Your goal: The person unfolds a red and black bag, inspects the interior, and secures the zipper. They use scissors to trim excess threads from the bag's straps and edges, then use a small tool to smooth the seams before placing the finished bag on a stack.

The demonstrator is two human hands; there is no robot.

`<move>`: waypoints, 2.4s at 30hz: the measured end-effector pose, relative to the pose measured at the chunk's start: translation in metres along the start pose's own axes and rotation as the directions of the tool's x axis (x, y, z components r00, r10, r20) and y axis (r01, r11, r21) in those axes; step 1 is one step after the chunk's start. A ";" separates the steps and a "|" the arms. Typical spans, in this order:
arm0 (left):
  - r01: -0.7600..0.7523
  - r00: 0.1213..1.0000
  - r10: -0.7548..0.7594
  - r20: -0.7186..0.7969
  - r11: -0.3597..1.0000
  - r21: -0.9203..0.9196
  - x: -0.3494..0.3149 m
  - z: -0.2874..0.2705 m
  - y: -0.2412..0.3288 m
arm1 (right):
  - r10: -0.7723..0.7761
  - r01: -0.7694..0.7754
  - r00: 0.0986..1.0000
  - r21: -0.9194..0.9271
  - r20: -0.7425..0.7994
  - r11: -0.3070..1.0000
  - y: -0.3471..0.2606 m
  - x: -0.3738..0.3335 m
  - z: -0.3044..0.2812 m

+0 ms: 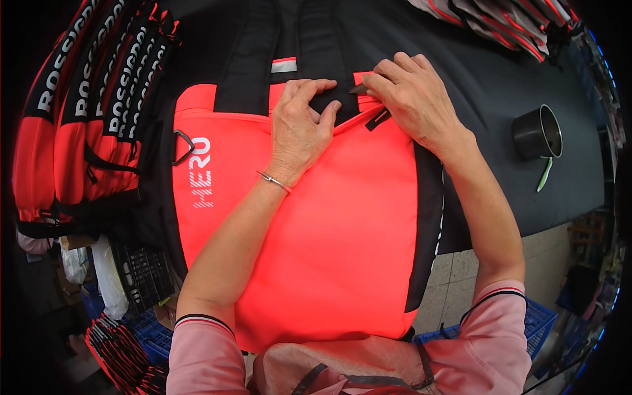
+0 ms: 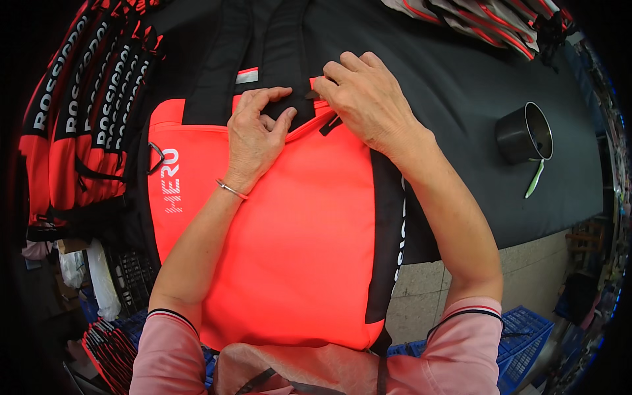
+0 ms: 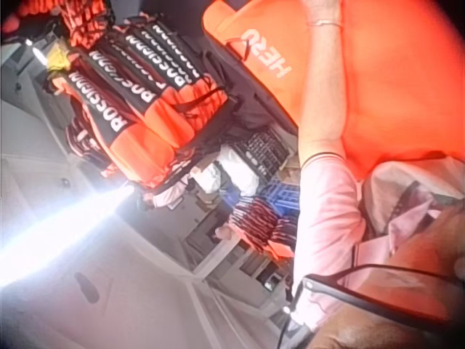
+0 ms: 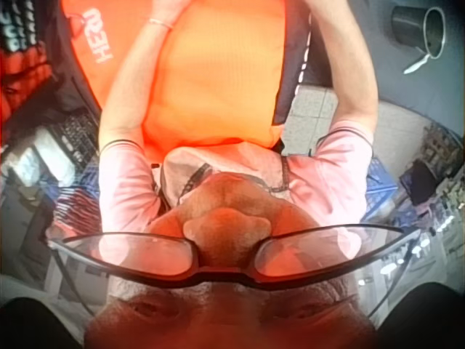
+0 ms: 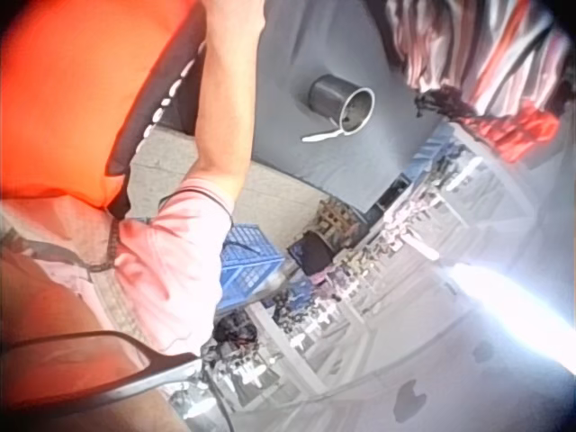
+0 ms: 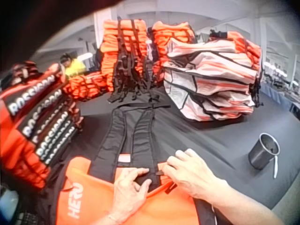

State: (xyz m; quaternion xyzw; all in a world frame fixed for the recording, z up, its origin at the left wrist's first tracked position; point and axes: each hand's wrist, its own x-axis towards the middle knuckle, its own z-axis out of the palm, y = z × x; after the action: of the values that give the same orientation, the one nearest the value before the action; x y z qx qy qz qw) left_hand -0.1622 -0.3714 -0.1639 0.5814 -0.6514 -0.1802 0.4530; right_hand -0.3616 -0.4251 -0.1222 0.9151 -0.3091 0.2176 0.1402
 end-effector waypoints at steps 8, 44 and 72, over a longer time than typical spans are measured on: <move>-0.026 1.000 0.026 -0.014 1.000 -0.004 -0.002 0.001 0.000 | 0.490 -0.441 0.867 0.595 0.090 0.672 0.002 -0.007 -0.001; -0.338 0.938 0.338 0.069 0.941 -0.020 -0.034 -0.007 0.016 | 0.134 -0.119 0.988 0.170 -0.081 0.978 0.004 -0.010 -0.001; -0.115 0.993 0.117 -0.012 0.989 0.095 -0.024 0.009 0.006 | 0.583 -0.513 0.797 0.689 0.161 0.511 -0.007 -0.021 -0.010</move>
State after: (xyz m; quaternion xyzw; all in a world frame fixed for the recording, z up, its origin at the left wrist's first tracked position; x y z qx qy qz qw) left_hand -0.1751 -0.3501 -0.1734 0.5648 -0.6878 -0.1174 0.4406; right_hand -0.3755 -0.4046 -0.1246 0.7402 -0.4680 0.3925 -0.2812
